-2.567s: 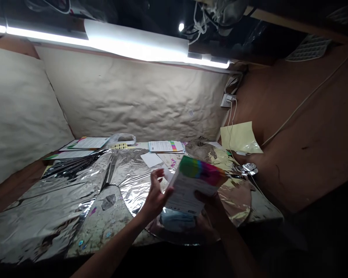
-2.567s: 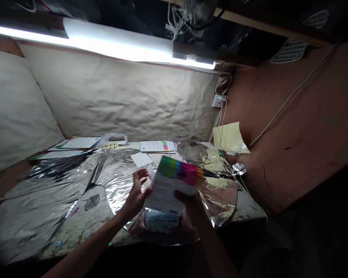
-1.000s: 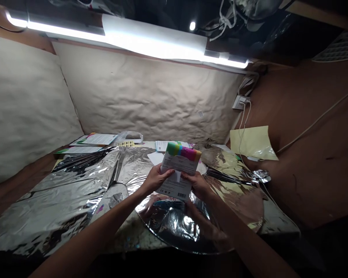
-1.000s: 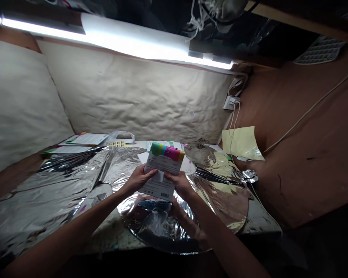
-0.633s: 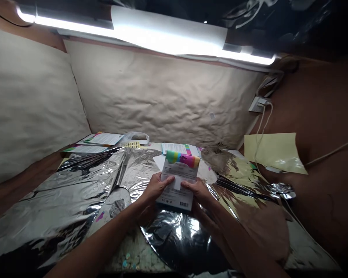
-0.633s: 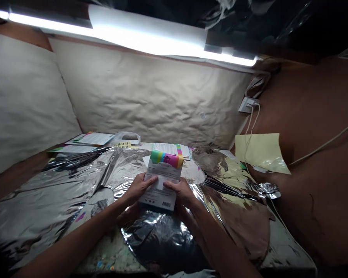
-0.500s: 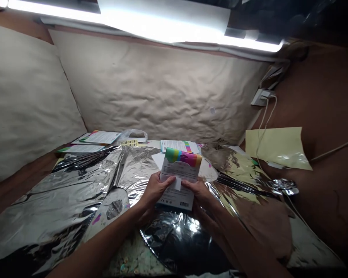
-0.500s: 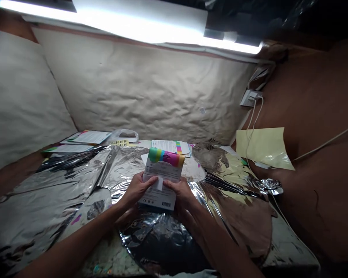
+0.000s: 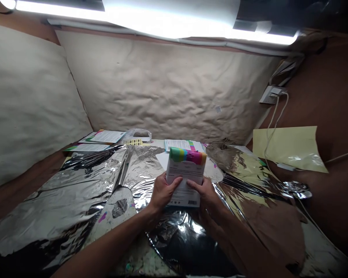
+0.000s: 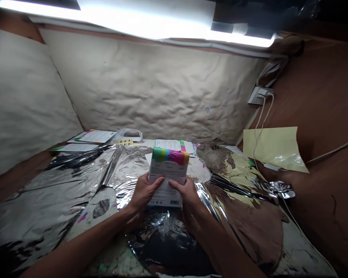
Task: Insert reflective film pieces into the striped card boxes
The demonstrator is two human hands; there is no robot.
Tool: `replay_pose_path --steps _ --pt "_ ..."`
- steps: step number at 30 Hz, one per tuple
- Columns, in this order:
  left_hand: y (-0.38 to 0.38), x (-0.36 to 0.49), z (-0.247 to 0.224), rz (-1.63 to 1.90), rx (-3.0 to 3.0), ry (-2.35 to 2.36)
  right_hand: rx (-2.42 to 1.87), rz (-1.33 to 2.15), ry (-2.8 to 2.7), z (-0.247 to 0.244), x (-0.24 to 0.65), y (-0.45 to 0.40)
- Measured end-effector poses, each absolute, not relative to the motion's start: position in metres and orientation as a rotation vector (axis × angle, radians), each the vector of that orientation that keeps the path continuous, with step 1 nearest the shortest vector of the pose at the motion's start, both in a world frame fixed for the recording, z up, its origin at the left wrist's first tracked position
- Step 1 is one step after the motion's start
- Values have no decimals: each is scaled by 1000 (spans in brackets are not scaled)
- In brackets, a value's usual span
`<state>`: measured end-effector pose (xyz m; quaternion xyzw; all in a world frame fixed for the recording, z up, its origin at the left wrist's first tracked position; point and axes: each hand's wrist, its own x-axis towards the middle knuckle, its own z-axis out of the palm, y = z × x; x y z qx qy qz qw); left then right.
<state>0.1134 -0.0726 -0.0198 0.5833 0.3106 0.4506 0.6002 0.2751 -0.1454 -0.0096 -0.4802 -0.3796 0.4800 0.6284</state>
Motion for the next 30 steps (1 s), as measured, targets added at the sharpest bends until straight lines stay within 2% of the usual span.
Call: replay_pose_path --steps 7,10,13,16,23,30 --pt "-71 110 -14 974 1333 680 -1143 1100 -881 -14 269 -139" --pt "-45 98 -6 1075 1161 715 -1149 1077 -1019 -3 274 -120" --pt "-6 74 -2 1307 927 836 -1398 719 -1385 6 282 -90" --pt "30 46 -6 1395 820 986 -1665 393 -1704 2 281 -61" --pt "47 18 -17 1320 962 1057 -1873 166 -1917 -28 246 -28" --pt "39 29 -17 1151 1136 1112 -2043 62 -1958 -20 270 -29"
